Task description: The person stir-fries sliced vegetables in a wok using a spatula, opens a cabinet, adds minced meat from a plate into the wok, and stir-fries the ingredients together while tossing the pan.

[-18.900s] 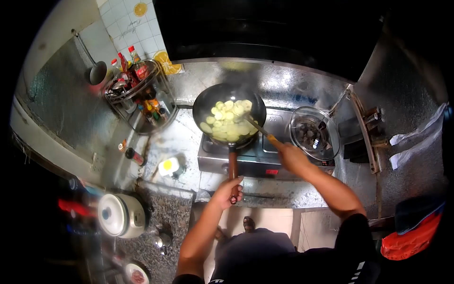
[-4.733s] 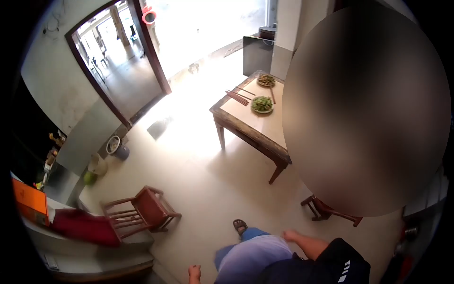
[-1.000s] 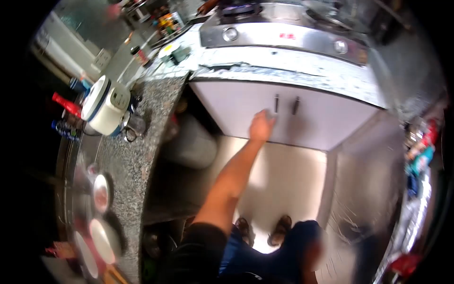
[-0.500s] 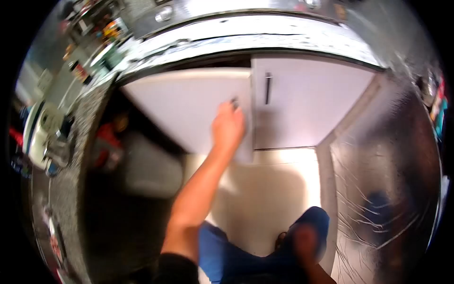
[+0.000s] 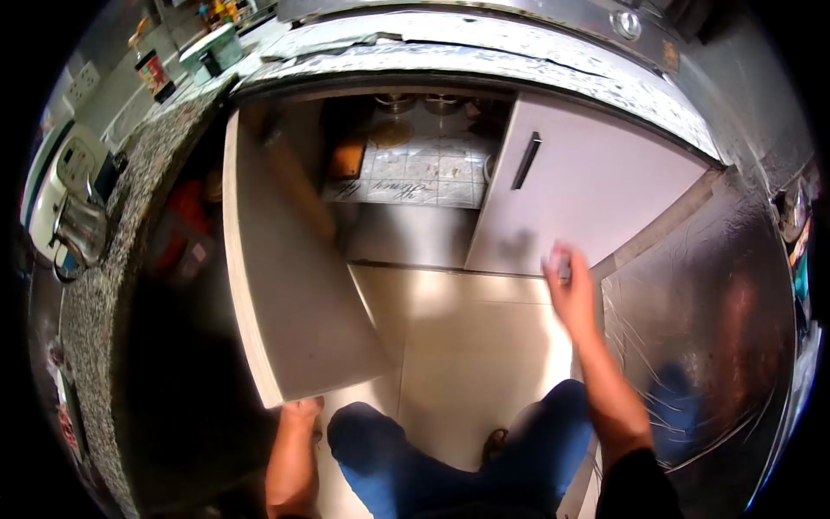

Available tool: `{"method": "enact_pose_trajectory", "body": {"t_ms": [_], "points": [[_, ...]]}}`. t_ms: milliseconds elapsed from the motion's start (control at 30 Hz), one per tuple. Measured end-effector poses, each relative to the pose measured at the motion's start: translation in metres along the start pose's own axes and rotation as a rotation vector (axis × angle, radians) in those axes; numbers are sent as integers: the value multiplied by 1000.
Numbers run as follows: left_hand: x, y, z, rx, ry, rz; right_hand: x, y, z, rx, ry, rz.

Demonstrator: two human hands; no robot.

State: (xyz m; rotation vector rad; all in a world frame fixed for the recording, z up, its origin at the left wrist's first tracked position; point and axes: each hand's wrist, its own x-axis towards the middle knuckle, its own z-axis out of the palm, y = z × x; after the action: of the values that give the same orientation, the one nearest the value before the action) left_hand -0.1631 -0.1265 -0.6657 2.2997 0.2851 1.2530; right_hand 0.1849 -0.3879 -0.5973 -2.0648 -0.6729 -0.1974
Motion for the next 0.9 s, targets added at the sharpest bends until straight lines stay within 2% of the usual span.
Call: {"method": "enact_pose_trajectory", "body": {"t_ms": [33, 67, 133, 200, 267, 300, 333, 400, 467, 600, 667, 767, 833, 867, 900], "points": [[8, 6, -5, -11, -5, -8, 43, -9, 8, -114, 31, -51], [14, 11, -8, -26, -12, -17, 74, -23, 18, -128, 41, 24], [22, 15, -8, -69, -10, -56, 114, -23, 40, -240, 88, -45], [20, 11, -12, -107, -11, -95, 129, -25, 51, -317, 71, -49], [13, 2, -12, 13, -32, -91, 128, -26, 57, -400, 58, -46], [10, 3, -5, -197, 41, -225, 124, -27, 56, -389, 78, -44], [14, 4, -4, -206, 48, -223, 122, -29, 54, -378, 103, -43], [30, 14, -7, -114, -53, -192, 118, -33, 50, -321, 101, -36], [40, 21, -7, -97, -108, -192, 111, -35, 46, -259, 100, -20], [32, 12, 1, -127, -68, -149, 74, -34, 23, -130, 79, -108], [32, 9, 7, -138, -61, -134, 45, -23, -6, -97, 4, -128], [35, 7, 16, -135, -90, -100, -6, -11, -61, -35, -166, -40], [36, 7, 21, -121, -113, -65, -36, -1, -97, -86, -192, -63], [38, 7, 25, -110, -124, -41, -57, 21, -123, -256, -287, 98], [39, 9, 28, -96, -137, -10, -75, 28, -134, -50, -184, 312]]}}
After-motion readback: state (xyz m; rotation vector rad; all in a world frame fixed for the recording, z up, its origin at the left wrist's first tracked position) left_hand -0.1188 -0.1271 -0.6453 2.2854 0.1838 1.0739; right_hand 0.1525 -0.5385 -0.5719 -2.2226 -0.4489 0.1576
